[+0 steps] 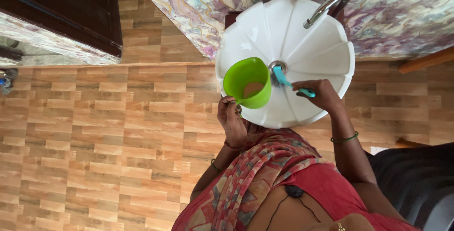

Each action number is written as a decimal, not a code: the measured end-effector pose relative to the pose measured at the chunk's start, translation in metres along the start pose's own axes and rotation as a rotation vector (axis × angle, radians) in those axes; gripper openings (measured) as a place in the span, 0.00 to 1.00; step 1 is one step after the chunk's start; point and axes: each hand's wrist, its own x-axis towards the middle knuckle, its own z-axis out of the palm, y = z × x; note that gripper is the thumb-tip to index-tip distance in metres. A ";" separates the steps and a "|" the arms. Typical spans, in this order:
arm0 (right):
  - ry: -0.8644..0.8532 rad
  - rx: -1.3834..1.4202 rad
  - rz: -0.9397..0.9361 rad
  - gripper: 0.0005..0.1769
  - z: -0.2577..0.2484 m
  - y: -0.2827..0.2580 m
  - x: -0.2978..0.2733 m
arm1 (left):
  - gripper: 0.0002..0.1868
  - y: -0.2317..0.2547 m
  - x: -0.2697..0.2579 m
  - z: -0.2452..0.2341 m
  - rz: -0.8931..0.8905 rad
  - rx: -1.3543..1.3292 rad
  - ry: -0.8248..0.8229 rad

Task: The person scrubs the interior of a white sink using a blue brush and a green cup of water.

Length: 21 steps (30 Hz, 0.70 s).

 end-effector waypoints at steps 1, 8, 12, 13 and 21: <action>-0.002 -0.002 -0.005 0.14 0.000 -0.003 0.003 | 0.04 0.000 0.001 0.001 0.005 -0.003 0.002; 0.080 -0.096 -0.013 0.17 0.022 0.001 0.015 | 0.04 -0.002 -0.001 -0.005 0.001 -0.033 0.016; 0.084 -0.127 -0.062 0.18 0.020 -0.005 -0.004 | 0.04 -0.001 0.000 -0.006 0.027 -0.034 0.016; 0.082 -0.127 -0.064 0.18 0.018 -0.009 -0.012 | 0.04 -0.001 0.000 -0.006 0.029 -0.035 0.019; -0.057 -0.089 -0.097 0.15 0.037 -0.036 -0.047 | 0.04 0.005 -0.004 0.000 -0.006 -0.008 0.041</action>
